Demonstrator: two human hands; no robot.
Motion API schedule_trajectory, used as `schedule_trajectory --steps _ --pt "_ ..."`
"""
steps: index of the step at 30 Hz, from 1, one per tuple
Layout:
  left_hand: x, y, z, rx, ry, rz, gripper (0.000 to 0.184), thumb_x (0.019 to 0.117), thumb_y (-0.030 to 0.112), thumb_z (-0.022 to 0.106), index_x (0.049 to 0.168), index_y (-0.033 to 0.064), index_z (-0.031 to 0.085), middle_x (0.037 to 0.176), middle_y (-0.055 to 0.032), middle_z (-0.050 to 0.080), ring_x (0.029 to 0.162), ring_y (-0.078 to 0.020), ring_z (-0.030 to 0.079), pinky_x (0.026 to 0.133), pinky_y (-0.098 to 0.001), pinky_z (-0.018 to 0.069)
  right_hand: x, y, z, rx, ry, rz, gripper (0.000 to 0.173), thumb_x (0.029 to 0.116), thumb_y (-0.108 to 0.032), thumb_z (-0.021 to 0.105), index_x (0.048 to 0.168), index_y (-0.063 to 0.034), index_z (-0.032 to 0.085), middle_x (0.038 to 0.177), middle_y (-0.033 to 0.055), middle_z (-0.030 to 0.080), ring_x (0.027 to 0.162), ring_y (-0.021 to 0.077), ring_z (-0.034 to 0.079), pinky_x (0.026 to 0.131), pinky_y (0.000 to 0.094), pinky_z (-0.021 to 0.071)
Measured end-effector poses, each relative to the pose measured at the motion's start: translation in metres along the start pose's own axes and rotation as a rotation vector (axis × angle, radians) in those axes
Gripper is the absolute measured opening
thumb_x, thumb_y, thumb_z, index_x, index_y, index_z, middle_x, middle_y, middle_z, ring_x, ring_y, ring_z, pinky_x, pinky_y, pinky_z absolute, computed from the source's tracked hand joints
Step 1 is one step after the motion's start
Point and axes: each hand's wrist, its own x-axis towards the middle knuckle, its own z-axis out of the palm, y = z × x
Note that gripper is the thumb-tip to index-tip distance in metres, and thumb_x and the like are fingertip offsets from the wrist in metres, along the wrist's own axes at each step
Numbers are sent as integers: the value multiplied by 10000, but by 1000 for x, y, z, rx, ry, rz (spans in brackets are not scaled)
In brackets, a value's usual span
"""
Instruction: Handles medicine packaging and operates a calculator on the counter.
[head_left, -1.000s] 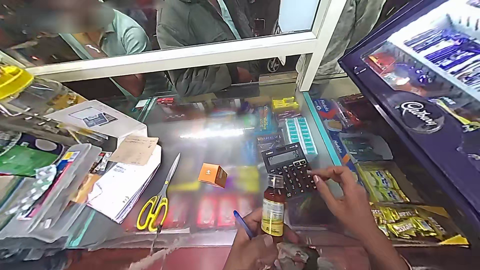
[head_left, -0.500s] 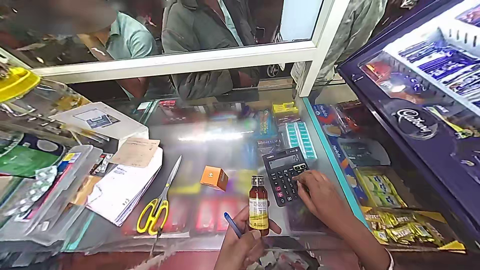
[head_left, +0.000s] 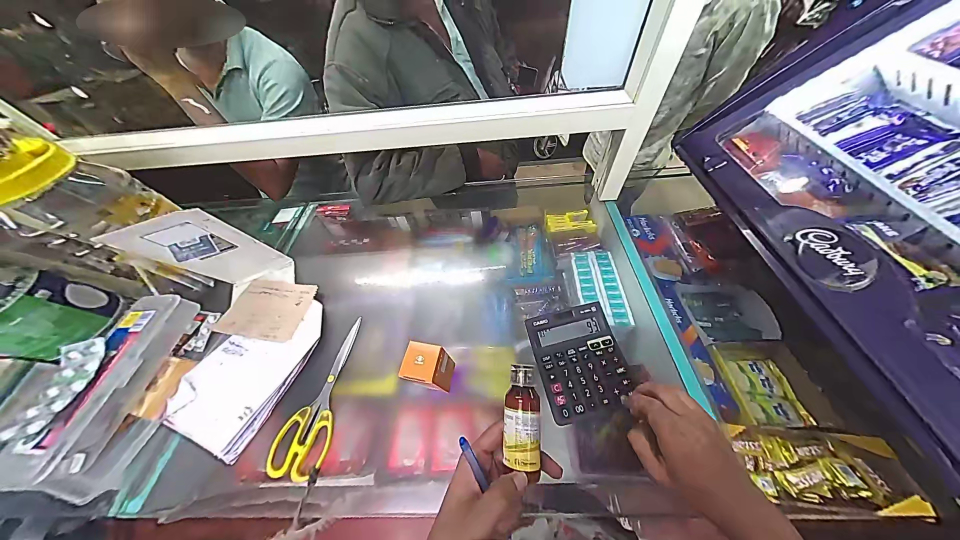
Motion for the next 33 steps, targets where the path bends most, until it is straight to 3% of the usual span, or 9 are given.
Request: schedule_trajectory --steps 2,4,7,9,15,19,23,26,33 --pt "-1 4 6 206 -9 6 395 940 74 576 1329 62 508 1082 26 748 709 62 599 596 -137 459 5 -2 -11 103 -7 -1 168 944 -254 492 939 -147 622 835 50 641 827 196 603 739 275 486" --pt "-3 5 14 445 -25 43 470 905 -8 621 1350 -88 492 1117 -61 737 904 -61 711 765 -257 591 11 -12 -22 396 -104 155 215 947 -262 564 1077 -97 610 929 33 696 900 97 653 794 222 536" --pt "2 -5 30 778 -25 135 552 870 29 735 1341 -172 528 1124 -231 727 1002 -232 743 913 -411 603 20 -28 -28 1001 -438 454 530 991 -295 640 1394 19 500 1152 56 731 977 62 702 830 276 590" --pt "8 -7 37 944 -12 117 574 887 97 751 1359 -145 530 1102 -245 735 984 -310 751 907 -501 593 22 -36 -22 1184 -527 500 458 1016 -278 610 1327 51 541 1107 38 724 955 46 696 851 285 588" --pt "-1 28 32 1328 169 228 459 918 135 731 1315 -72 628 1280 -229 683 1042 -348 733 871 -525 599 38 -29 -18 1053 -492 229 402 935 -137 733 1269 52 616 1169 152 719 1059 145 713 946 314 585" --pt "-5 67 0 1449 638 496 860 844 233 818 1453 -179 372 1399 -369 527 1173 -436 635 854 -532 575 66 -21 -34 544 -307 66 411 942 -242 711 1277 -13 649 1180 151 720 1100 269 695 949 405 567" --pt "13 73 -44 1383 545 220 1081 813 269 857 1584 -90 190 1432 -321 533 1094 -454 680 900 -611 553 96 4 -40 344 -101 57 436 954 -322 683 1275 -28 660 1164 158 729 1061 301 704 900 440 576" --pt "29 71 -59 1332 461 232 804 897 115 741 1544 -72 299 1388 -281 576 1128 -389 678 963 -549 547 115 36 -10 287 23 87 475 941 -424 630 1226 -48 692 1097 122 749 943 211 739 797 351 612" --pt "112 85 -63 1195 345 188 782 896 219 783 1506 -4 346 1059 -211 711 889 -309 732 835 -485 591 160 63 38 426 -277 306 472 943 -326 697 1224 49 639 1024 202 730 897 310 740 794 475 601"
